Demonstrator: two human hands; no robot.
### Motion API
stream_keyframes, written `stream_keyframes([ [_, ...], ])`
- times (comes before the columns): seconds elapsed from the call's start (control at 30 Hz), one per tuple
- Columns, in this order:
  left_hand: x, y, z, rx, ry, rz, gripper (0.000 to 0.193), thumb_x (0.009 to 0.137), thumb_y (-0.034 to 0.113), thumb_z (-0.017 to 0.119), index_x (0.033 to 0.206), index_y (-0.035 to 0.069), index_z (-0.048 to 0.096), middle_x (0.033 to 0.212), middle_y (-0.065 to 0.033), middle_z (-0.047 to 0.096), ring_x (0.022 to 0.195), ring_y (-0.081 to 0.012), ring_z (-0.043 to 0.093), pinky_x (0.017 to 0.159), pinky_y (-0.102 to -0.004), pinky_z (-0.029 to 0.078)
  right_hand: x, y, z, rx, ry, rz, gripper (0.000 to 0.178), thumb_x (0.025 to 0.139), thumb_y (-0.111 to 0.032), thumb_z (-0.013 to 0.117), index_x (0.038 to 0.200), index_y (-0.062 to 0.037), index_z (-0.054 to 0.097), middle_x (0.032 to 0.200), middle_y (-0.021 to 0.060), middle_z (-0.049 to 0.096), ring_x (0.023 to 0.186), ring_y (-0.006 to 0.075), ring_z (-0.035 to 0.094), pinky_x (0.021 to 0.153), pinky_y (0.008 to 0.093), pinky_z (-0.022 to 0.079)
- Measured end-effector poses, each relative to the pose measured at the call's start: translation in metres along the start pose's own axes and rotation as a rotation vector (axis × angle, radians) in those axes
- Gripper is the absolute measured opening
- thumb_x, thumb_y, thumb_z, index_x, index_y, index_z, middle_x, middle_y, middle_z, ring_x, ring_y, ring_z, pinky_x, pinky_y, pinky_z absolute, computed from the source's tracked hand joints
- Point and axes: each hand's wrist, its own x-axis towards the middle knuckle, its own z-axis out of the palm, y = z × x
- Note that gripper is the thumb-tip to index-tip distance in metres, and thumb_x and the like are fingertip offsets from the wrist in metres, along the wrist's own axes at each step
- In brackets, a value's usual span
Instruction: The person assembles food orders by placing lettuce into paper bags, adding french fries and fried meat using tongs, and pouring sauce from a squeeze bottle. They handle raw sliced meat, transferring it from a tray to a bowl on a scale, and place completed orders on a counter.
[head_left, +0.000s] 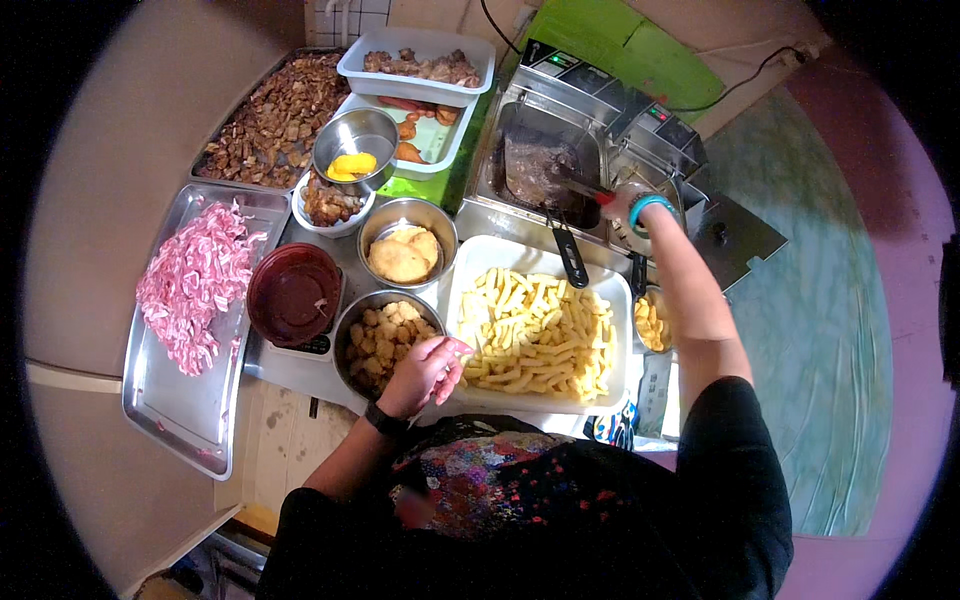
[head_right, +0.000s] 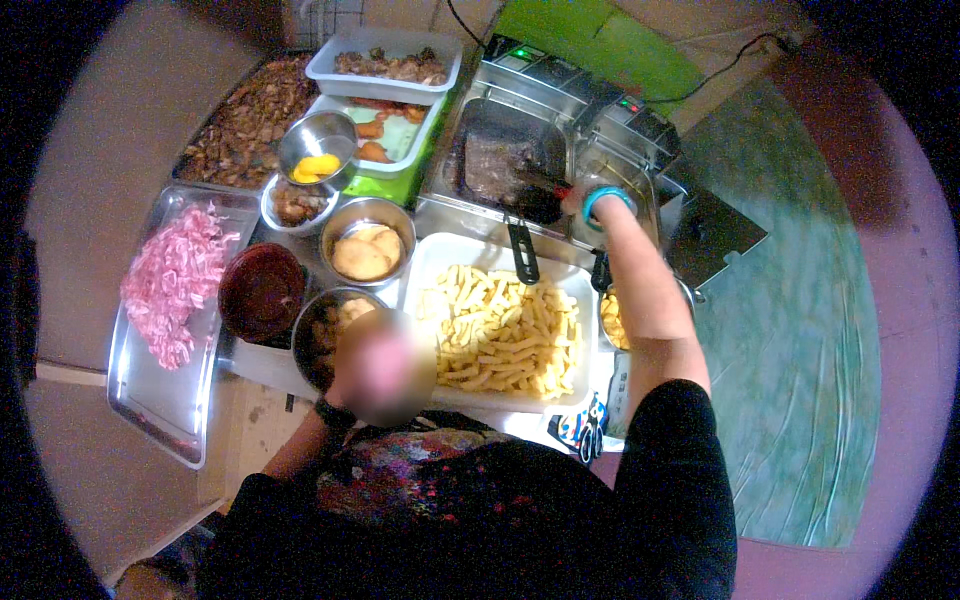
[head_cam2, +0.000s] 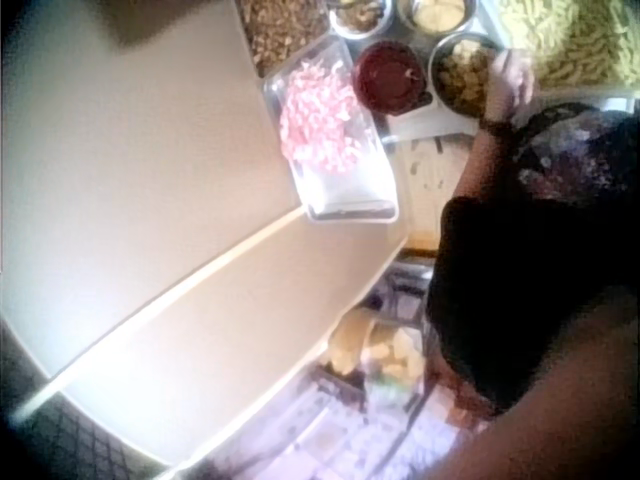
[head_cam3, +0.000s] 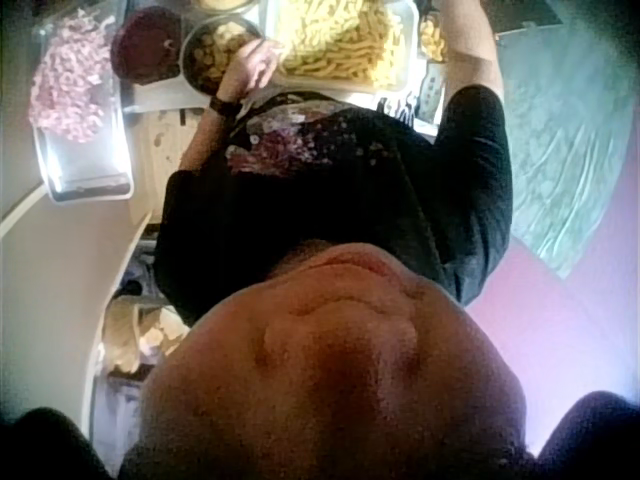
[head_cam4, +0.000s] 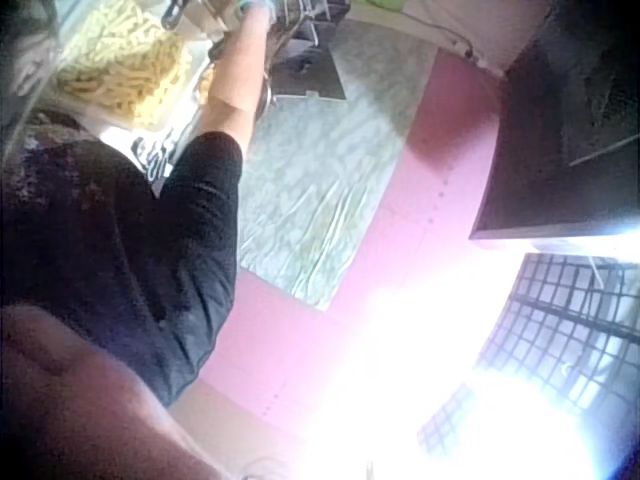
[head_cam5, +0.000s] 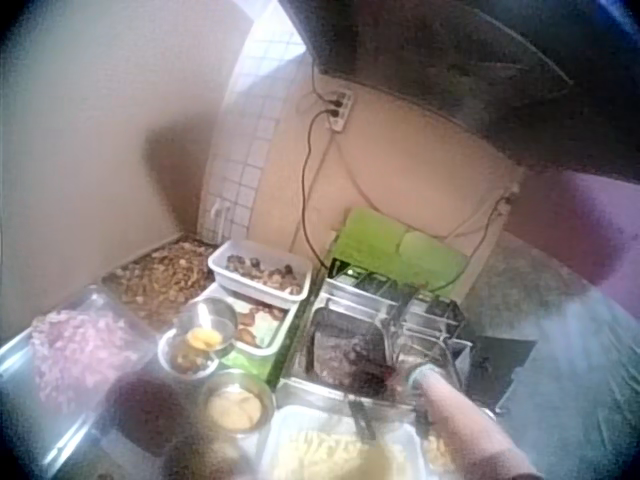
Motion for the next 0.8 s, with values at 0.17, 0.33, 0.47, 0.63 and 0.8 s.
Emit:
stream_keyframes([
  [0.17,0.006,-0.016,-0.008,0.387,0.018,0.507,0.028,0.09,0.02,0.031,0.095,-0.002,0.049,0.056,-0.0026,0.043,0.037,-0.0084,0.035,0.037,-0.0194,0.029,-0.025,-0.038,-0.012,0.173,-0.185,-0.111,0.041,0.069,-0.04,0.059,0.09,-0.0042,0.061,0.074,0.0129,0.061,0.068,0.0247,0.057,0.063,0.0356,0.044],
  [0.33,0.018,-0.033,-0.027,0.456,-0.014,0.51,0.029,0.09,0.022,0.031,0.094,-0.001,0.049,0.055,-0.0006,0.043,0.037,-0.0076,0.035,0.038,-0.0196,0.028,0.004,0.041,0.01,0.063,-0.052,-0.275,0.036,0.068,-0.031,0.056,0.093,-0.005,0.06,0.074,0.0141,0.061,0.069,0.0248,0.059,0.062,0.034,0.046],
  [0.47,0.015,-0.038,-0.032,0.285,0.029,0.33,0.028,0.09,0.021,0.032,0.093,0.0,0.05,0.055,-0.0006,0.043,0.037,-0.0074,0.036,0.038,-0.0197,0.028,0.005,0.003,0.011,-0.091,0.054,0.002,0.036,0.067,-0.032,0.057,0.088,-0.0037,0.062,0.087,0.0171,0.061,0.084,0.0298,0.058,0.074,0.0367,0.045],
  [0.63,0.01,-0.027,-0.021,0.231,0.046,0.32,0.026,0.089,0.02,0.033,0.092,0.001,0.05,0.055,-0.0007,0.044,0.038,-0.0073,0.037,0.038,-0.0193,0.028,-0.027,-0.016,0.022,0.017,0.061,-0.221,0.041,0.065,-0.032,0.057,0.095,-0.0042,0.059,0.081,0.0192,0.06,0.078,0.0335,0.058,0.071,0.0376,0.045],
  [0.8,0.013,-0.025,-0.022,0.528,0.035,0.539,0.025,0.089,0.02,0.034,0.093,0.001,0.05,0.055,-0.0005,0.044,0.039,-0.0074,0.037,0.038,-0.0192,0.028,-0.088,-0.013,-0.013,0.245,0.052,-0.008,0.04,0.068,-0.032,0.059,0.099,-0.0066,0.058,0.082,0.0174,0.061,0.08,0.0282,0.06,0.07,0.0353,0.046],
])
